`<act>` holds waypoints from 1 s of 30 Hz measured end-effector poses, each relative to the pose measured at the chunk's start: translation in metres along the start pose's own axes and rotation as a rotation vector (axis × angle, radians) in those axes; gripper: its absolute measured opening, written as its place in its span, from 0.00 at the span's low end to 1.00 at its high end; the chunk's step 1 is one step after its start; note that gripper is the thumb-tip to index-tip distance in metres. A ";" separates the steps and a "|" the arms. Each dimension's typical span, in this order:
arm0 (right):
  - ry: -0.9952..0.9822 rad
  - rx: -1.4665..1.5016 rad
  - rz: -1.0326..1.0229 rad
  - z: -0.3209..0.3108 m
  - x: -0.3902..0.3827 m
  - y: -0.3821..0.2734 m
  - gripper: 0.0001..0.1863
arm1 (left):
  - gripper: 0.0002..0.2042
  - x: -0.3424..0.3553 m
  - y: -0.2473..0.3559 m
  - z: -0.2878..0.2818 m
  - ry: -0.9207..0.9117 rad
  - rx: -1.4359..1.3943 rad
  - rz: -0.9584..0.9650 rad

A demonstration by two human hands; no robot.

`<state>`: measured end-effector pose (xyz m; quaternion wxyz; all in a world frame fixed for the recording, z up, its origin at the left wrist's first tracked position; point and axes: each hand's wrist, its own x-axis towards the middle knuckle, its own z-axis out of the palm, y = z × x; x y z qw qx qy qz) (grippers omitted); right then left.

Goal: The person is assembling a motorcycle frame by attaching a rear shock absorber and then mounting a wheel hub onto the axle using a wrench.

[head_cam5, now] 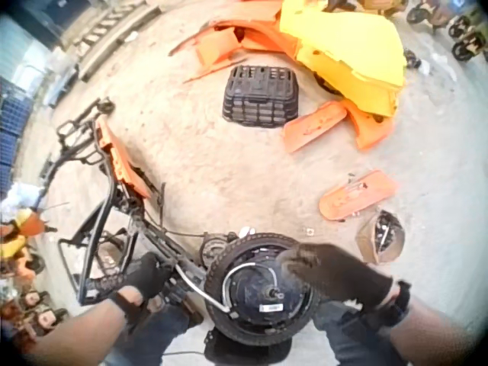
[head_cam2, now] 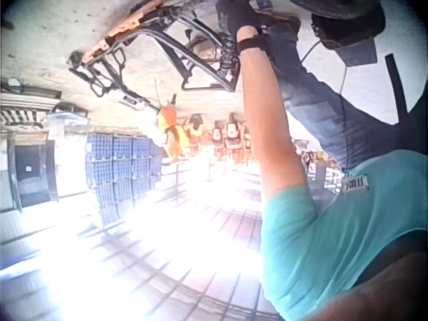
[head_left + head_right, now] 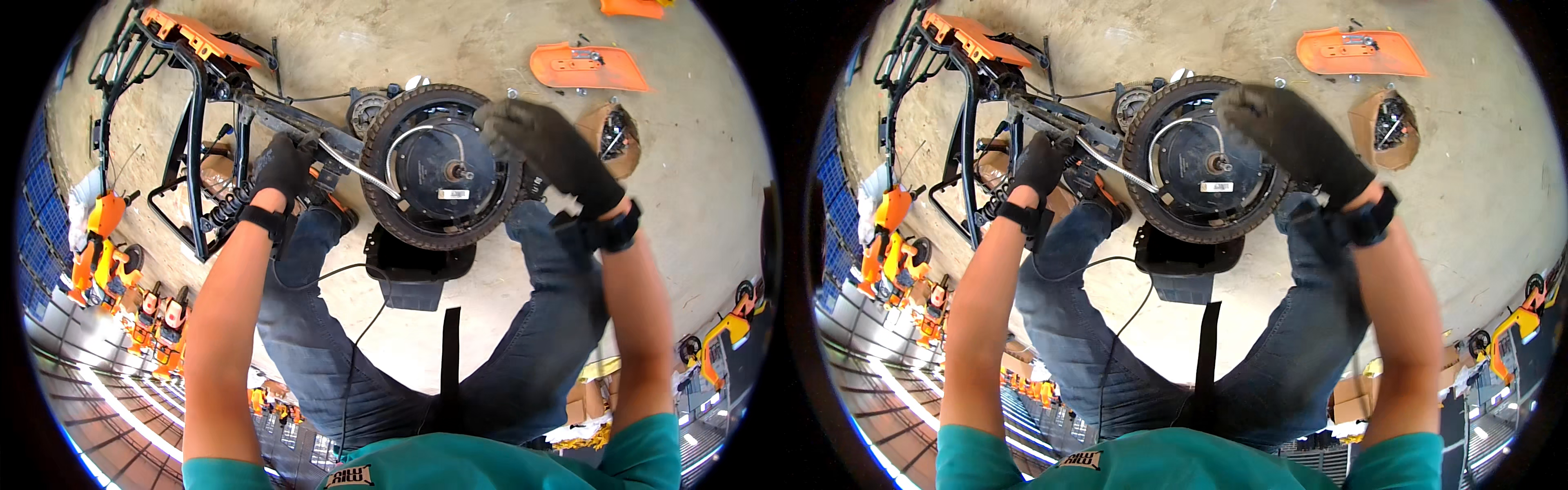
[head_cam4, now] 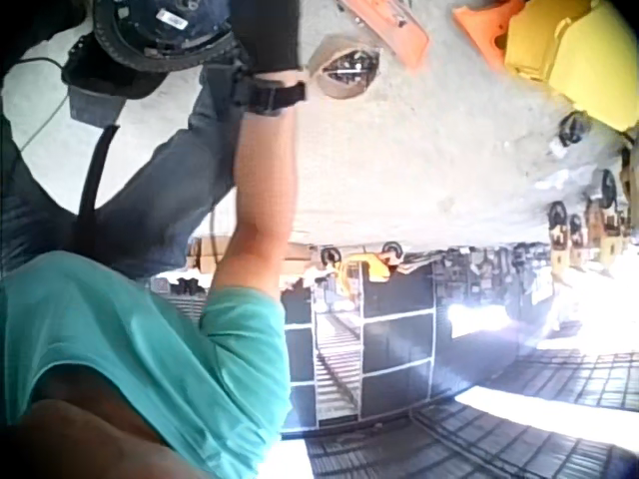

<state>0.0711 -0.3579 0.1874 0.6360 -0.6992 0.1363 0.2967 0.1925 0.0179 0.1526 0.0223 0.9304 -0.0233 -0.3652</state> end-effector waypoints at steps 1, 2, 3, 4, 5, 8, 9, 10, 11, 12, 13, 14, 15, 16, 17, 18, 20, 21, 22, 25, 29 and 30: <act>0.040 0.084 0.069 0.007 -0.018 -0.010 0.17 | 0.26 0.006 -0.014 0.011 0.009 -0.020 -0.005; 0.076 0.325 0.146 0.015 -0.036 -0.014 0.16 | 0.26 0.014 -0.032 0.024 0.024 -0.039 -0.013; 0.025 0.211 0.154 0.013 -0.051 -0.018 0.15 | 0.26 0.018 -0.034 0.028 0.038 -0.054 -0.017; 0.062 0.273 0.164 0.017 -0.071 -0.008 0.15 | 0.27 0.007 0.001 0.010 0.032 0.060 -0.054; 0.082 0.335 0.155 0.017 -0.085 0.000 0.15 | 0.27 0.002 0.003 0.011 0.114 0.065 -0.086; 0.289 -0.104 -0.109 -0.027 -0.127 0.000 0.14 | 0.27 -0.031 0.032 0.005 0.144 0.005 -0.318; 0.313 -0.368 -0.286 -0.056 -0.140 0.021 0.14 | 0.24 -0.051 0.042 -0.010 0.011 -0.151 -0.256; 0.334 -0.012 -0.015 -0.082 -0.155 0.028 0.14 | 0.22 -0.070 0.036 -0.010 0.036 0.031 -0.121; 0.335 0.343 0.257 -0.107 -0.171 0.033 0.15 | 0.20 -0.081 0.026 -0.005 0.056 0.212 0.016; 0.429 0.458 0.300 -0.126 -0.190 0.050 0.15 | 0.19 -0.085 0.023 -0.010 0.041 0.213 0.055; 0.517 0.570 0.351 -0.136 -0.215 0.077 0.15 | 0.17 -0.094 0.018 -0.016 0.018 0.211 0.088; 0.537 0.621 0.340 -0.140 -0.248 0.115 0.15 | 0.16 -0.104 0.028 -0.031 0.014 0.230 0.134; 0.557 0.666 0.319 -0.139 -0.282 0.154 0.16 | 0.15 -0.119 0.036 -0.046 0.010 0.242 0.166; 0.526 0.618 0.386 -0.138 -0.313 0.188 0.16 | 0.14 -0.127 0.056 -0.062 0.033 0.273 0.216; 0.552 0.710 0.465 -0.125 -0.354 0.253 0.11 | 0.13 -0.133 0.076 -0.078 0.052 0.304 0.273; 0.343 -0.254 0.324 -0.108 -0.417 0.354 0.07 | 0.09 -0.129 0.097 -0.093 0.005 0.329 0.248; -0.132 -0.794 0.449 -0.102 -0.462 0.331 0.06 | 0.08 -0.142 0.102 -0.108 0.077 0.402 0.326; -0.262 -0.839 0.527 -0.096 -0.483 0.331 0.06 | 0.08 -0.147 0.104 -0.114 0.101 0.434 0.368; -0.203 -1.014 0.349 -0.081 -0.530 0.376 0.06 | 0.07 -0.148 0.113 -0.119 0.093 0.395 0.360; -0.460 -1.059 0.321 -0.075 -0.516 0.348 0.05 | 0.10 -0.158 0.100 -0.126 0.056 0.396 0.316; 0.102 -0.134 0.463 -0.102 -0.457 0.285 0.08 | 0.10 -0.167 0.081 -0.118 -0.128 -0.499 -0.258; 0.256 0.144 0.561 -0.112 -0.431 0.260 0.10 | 0.10 -0.187 0.123 -0.142 -0.111 -0.811 -0.603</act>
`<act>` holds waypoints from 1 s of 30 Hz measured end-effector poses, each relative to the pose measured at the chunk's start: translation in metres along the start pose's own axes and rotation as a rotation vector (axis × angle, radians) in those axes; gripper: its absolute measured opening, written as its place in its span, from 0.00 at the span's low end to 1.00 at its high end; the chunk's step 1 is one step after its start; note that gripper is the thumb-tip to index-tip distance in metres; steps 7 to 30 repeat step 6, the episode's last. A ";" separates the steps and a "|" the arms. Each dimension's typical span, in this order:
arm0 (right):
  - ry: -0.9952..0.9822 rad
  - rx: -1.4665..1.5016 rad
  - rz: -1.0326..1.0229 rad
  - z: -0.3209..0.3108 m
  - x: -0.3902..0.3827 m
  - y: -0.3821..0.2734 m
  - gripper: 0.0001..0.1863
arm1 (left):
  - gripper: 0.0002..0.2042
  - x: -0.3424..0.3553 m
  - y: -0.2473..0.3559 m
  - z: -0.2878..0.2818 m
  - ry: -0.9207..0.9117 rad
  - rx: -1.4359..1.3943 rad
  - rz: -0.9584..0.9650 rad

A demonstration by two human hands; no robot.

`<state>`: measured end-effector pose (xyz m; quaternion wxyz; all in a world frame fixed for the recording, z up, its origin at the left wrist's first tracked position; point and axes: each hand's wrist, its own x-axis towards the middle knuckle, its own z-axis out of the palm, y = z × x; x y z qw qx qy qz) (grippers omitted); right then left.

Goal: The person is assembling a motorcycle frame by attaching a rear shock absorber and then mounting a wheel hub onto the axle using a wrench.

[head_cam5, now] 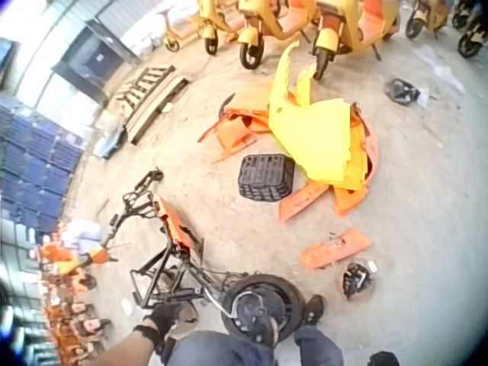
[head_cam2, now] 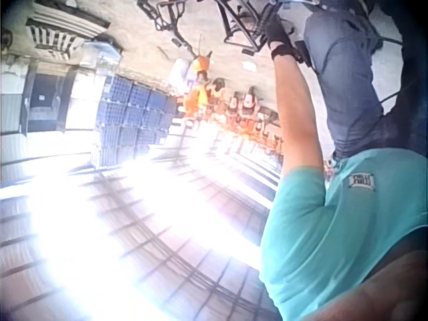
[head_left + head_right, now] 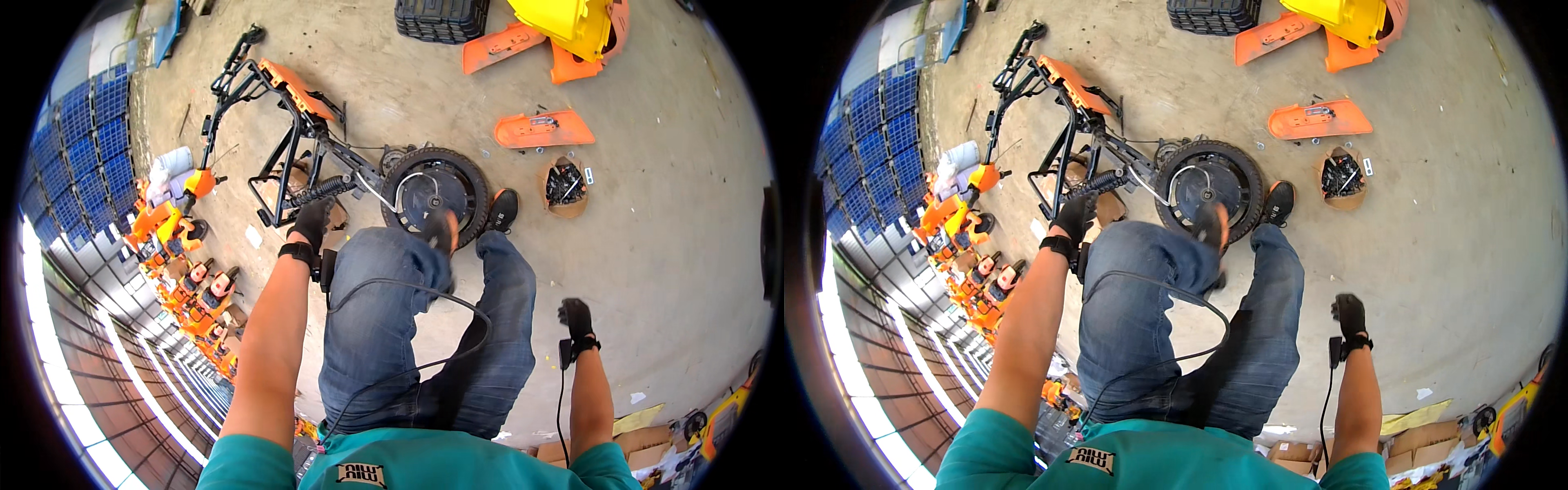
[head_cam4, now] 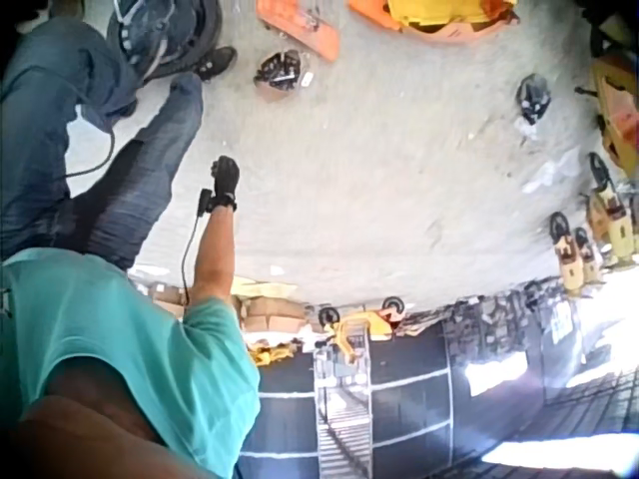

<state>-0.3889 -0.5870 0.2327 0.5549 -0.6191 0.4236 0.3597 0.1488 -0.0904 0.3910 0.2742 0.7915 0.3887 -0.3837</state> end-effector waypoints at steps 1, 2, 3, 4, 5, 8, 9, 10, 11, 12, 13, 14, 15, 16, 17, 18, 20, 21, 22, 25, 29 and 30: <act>0.055 0.268 0.192 0.003 0.003 -0.051 0.13 | 0.10 -0.001 -0.005 -0.006 -0.019 -0.033 -0.011; 0.049 0.287 0.142 0.000 0.007 -0.088 0.14 | 0.11 0.001 -0.014 -0.012 -0.039 -0.069 -0.031; 0.042 0.305 0.097 -0.003 0.009 -0.117 0.15 | 0.12 0.002 -0.022 -0.015 -0.061 -0.103 -0.053; 0.035 0.299 0.070 -0.003 0.009 -0.141 0.16 | 0.12 0.001 -0.028 -0.013 -0.018 -0.082 -0.019; 0.028 0.294 0.042 -0.002 0.009 -0.163 0.16 | 0.12 0.005 -0.036 -0.017 -0.049 -0.076 -0.055; 0.023 0.294 0.014 0.000 0.009 -0.181 0.17 | 0.12 0.019 -0.045 -0.025 -0.081 -0.064 -0.089; 0.023 0.294 0.014 0.000 0.009 -0.181 0.17 | 0.12 0.019 -0.045 -0.025 -0.081 -0.064 -0.089; 0.023 0.294 0.014 0.000 0.009 -0.181 0.17 | 0.12 0.019 -0.045 -0.025 -0.081 -0.064 -0.089; 0.023 0.294 0.014 0.000 0.009 -0.181 0.17 | 0.12 0.019 -0.045 -0.025 -0.081 -0.064 -0.089; 0.023 0.294 0.014 0.000 0.009 -0.181 0.17 | 0.12 0.019 -0.045 -0.025 -0.081 -0.064 -0.089; 0.023 0.294 0.014 0.000 0.009 -0.181 0.17 | 0.12 0.019 -0.045 -0.025 -0.081 -0.064 -0.089; 0.023 0.294 0.014 0.000 0.009 -0.181 0.17 | 0.12 0.019 -0.045 -0.025 -0.081 -0.064 -0.089; 0.023 0.294 0.014 0.000 0.009 -0.181 0.17 | 0.12 0.019 -0.045 -0.025 -0.081 -0.064 -0.089; 0.023 0.294 0.014 0.000 0.009 -0.181 0.17 | 0.12 0.019 -0.045 -0.025 -0.081 -0.064 -0.089; 0.023 0.294 0.014 0.000 0.009 -0.181 0.17 | 0.12 0.019 -0.045 -0.025 -0.081 -0.064 -0.089; 0.023 0.294 0.014 0.000 0.009 -0.181 0.17 | 0.12 0.019 -0.045 -0.025 -0.081 -0.064 -0.089; 0.023 0.294 0.014 0.000 0.009 -0.181 0.17 | 0.12 0.019 -0.045 -0.025 -0.081 -0.064 -0.089; 0.023 0.294 0.014 0.000 0.009 -0.181 0.17 | 0.12 0.019 -0.045 -0.025 -0.081 -0.064 -0.089; 0.023 0.294 0.014 0.000 0.009 -0.181 0.17 | 0.12 0.019 -0.045 -0.025 -0.081 -0.064 -0.089; 0.023 0.294 0.014 0.000 0.009 -0.181 0.17 | 0.12 0.019 -0.045 -0.025 -0.081 -0.064 -0.089; 0.023 0.294 0.014 0.000 0.009 -0.181 0.17 | 0.12 0.019 -0.045 -0.025 -0.081 -0.064 -0.089; 0.023 0.294 0.014 0.000 0.009 -0.181 0.17 | 0.12 0.019 -0.045 -0.025 -0.081 -0.064 -0.089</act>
